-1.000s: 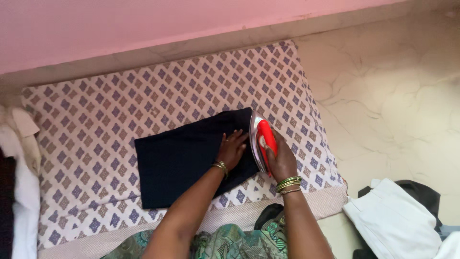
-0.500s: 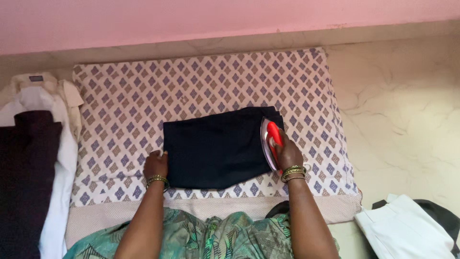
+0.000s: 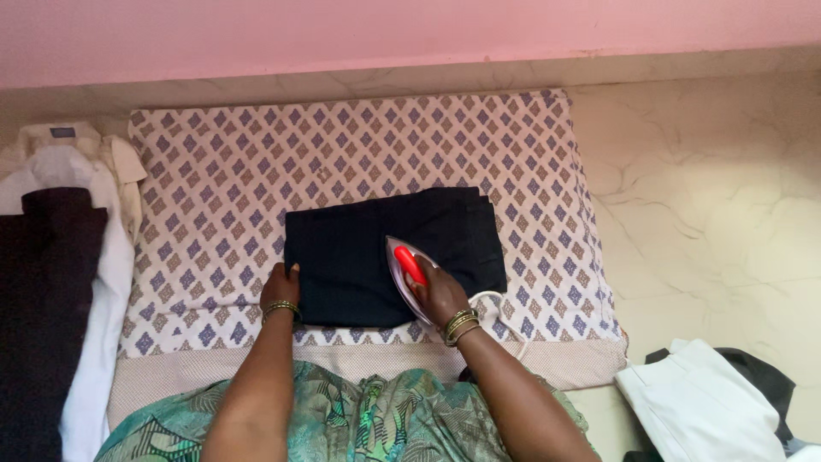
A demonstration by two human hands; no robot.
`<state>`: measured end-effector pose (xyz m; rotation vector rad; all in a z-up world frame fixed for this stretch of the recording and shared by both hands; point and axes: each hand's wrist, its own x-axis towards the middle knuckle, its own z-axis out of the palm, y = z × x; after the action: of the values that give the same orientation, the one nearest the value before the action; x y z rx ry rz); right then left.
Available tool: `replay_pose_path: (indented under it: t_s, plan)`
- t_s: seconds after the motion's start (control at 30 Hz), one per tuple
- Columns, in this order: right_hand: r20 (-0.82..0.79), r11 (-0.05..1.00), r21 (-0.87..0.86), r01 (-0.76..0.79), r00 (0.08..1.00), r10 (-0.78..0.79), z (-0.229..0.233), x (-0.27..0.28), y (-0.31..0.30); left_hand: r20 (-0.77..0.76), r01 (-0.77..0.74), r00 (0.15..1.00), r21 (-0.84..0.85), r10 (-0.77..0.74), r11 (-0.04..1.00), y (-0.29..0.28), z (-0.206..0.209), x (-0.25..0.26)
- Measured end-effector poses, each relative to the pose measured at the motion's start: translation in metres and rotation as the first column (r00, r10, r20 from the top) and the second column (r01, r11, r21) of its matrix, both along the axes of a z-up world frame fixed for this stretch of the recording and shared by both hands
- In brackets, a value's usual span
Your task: The person irons a pair of black trousers on a floor mat, smoothing and folding them before stacking them with other clothes. They then pick up a white shirt and begin to unfold it.
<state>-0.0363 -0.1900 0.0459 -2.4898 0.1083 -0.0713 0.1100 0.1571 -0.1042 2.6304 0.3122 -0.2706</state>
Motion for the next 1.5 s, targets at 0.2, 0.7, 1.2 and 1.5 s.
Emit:
replay_pose_path:
  t_s: [0.2, 0.7, 1.2, 1.5]
  plan:
    - [-0.299, 0.977, -0.102, 0.189, 0.930, -0.212, 0.019, 0.009, -0.033, 0.017, -0.057, 0.998, 0.040, 0.056, 0.998, -0.012, 0.019, -0.010]
    - [-0.047, 0.779, -0.043, 0.626, 0.777, -0.628, 0.028, -0.057, -0.130, 0.013, -0.046, 0.999, -0.323, 0.053, 0.945, 0.005, 0.010, 0.013]
    - [0.011, 0.606, 0.389, 0.694, 0.654, -0.756, 0.065, -0.104, -0.145, -0.172, -0.195, 0.966, -0.975, -0.193, -0.109, -0.108, 0.283, -0.020]
    - [0.055, 0.579, 0.609, 0.543, 0.699, -0.713, 0.059, -0.101, -0.161, 0.000, -0.039, 0.995, -0.923, -0.104, -0.382, -0.106, 0.439, -0.054]
